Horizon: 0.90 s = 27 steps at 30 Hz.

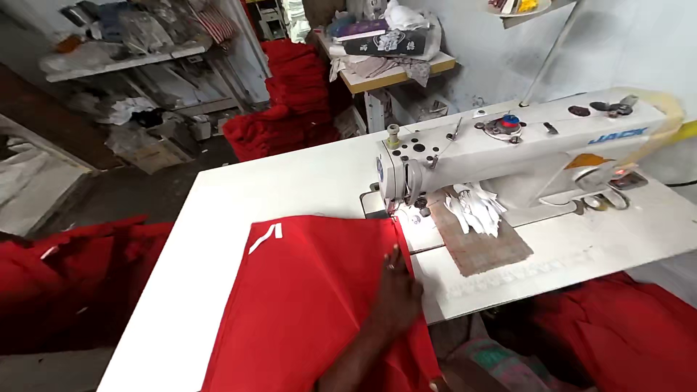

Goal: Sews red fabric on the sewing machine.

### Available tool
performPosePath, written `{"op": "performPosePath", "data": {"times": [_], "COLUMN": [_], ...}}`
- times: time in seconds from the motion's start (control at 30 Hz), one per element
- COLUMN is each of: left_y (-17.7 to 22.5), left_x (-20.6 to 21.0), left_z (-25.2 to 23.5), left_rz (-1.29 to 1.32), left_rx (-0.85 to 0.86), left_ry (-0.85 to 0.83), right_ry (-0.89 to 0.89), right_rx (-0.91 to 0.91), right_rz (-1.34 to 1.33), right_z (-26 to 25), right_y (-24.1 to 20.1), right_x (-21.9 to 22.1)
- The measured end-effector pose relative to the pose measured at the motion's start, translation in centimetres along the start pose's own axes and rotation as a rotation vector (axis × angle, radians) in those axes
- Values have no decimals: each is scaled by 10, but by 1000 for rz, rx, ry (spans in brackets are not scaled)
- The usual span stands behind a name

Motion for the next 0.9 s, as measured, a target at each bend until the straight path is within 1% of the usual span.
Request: {"op": "performPosePath", "data": {"times": [0.03,0.07,0.1,0.13,0.17,0.23,0.27,0.3,0.37,0.4,0.43,0.5,0.57,0.6,0.63,0.7,0.8,0.9], "left_y": [12,21,26,27,25,24,28,31,36,37,36,33,29,27,27,30,29,29], "left_x": [6,12,19,26,32,37,37,37,35,33,33,32,34,36,38,41,50,51], "left_z": [14,29,44,56,64,68,67,66,63,62,62,60,56,54,52,50,50,48], "left_rz": [-35,-59,-57,-28,6,66,94,114,131,124,115,83,33,1,-44,-137,-339,-459], "left_rx": [-38,-68,-73,-32,6,28,3,-16,-43,-47,-46,-33,-32,-17,4,40,84,81], "left_ry": [-73,-112,-103,-18,72,172,167,151,109,97,96,104,114,139,170,217,242,228], "right_ry": [-34,-34,2,58,118,361,493,626,909,992,1008,915,866,878,929,1017,973,991], "right_rx": [-6,-36,-73,-75,-13,103,131,137,72,39,37,99,107,87,50,-14,-5,-31], "right_rz": [158,222,220,195,158,126,130,150,207,210,206,188,174,166,164,156,160,177], "right_z": [1,1,-2,-9,-21,-62,-87,-110,-144,-152,-155,-148,-130,-118,-109,-99,-107,-115], "right_y": [0,2,5,6,3,-6,-6,-4,0,1,0,-2,0,1,3,4,7,11], "right_x": [-3,-11,-23,-38,-56,-84,-92,-99,-109,-113,-114,-109,-90,-78,-66,-55,-66,-72]}}
Point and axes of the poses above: each hand's wrist, its own z-axis away from the middle knuckle, its own x-axis out of the palm, y = z × x, the point moved 3 cm from there along -z, towards the middle knuckle, and after that the axes turned 8 degrees about z, right-handed, at the moved point
